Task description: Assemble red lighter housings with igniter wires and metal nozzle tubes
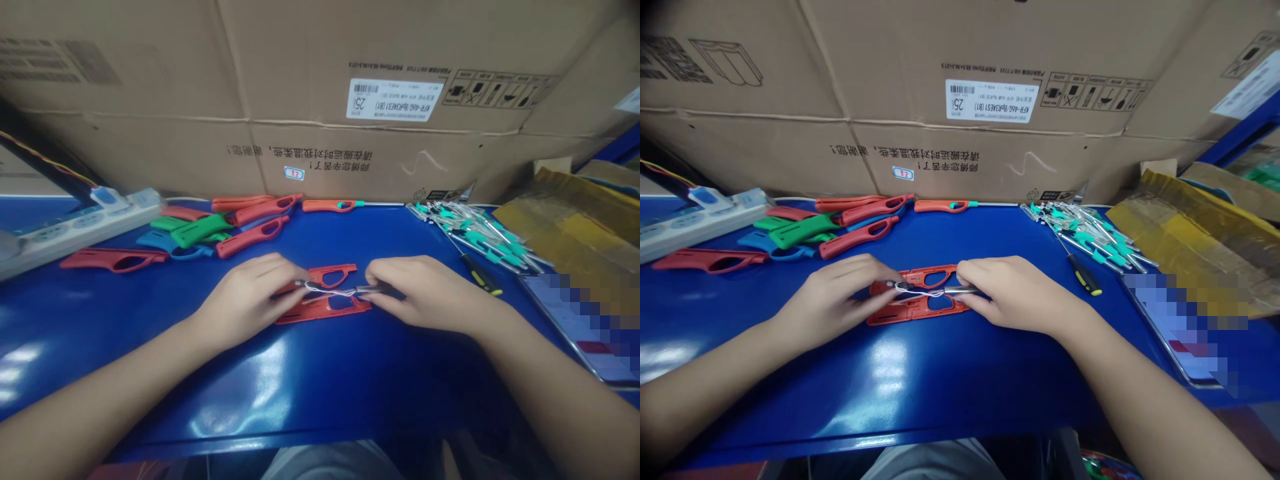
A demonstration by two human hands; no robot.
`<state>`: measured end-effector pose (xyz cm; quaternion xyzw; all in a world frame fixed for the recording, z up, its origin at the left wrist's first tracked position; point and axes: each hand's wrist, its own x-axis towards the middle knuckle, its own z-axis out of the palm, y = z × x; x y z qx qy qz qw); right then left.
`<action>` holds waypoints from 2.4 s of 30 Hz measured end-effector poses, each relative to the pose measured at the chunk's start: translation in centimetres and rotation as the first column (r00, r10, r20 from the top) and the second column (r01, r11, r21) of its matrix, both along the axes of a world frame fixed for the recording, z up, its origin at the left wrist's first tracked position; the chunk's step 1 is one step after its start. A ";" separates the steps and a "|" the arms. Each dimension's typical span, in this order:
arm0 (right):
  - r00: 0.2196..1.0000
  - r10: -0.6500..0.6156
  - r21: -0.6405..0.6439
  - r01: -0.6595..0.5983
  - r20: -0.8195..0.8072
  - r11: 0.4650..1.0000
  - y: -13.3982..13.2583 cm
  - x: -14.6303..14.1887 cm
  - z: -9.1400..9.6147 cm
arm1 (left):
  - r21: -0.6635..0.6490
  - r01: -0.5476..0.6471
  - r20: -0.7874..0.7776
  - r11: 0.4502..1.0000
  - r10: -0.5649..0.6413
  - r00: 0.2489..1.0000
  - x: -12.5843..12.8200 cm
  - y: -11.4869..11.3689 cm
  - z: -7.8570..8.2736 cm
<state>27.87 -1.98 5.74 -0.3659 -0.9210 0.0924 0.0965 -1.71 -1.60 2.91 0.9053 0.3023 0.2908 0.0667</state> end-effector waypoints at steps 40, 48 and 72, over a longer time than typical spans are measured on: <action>0.997 0.046 -0.068 -0.042 0.058 0.997 0.1 -0.3 -0.3 | -0.155 0.002 0.054 0.988 0.007 0.999 0.5 -1.0 0.1; 0.998 0.052 -0.030 -0.051 0.045 0.998 0.1 -0.2 -0.3 | -0.128 0.021 0.014 0.992 -0.019 1.000 0.5 -0.3 -0.6; 0.979 0.056 -0.259 -0.107 -0.197 0.960 -0.6 -1.4 -1.3 | -0.702 0.067 0.274 0.709 0.183 0.944 1.8 -1.7 1.2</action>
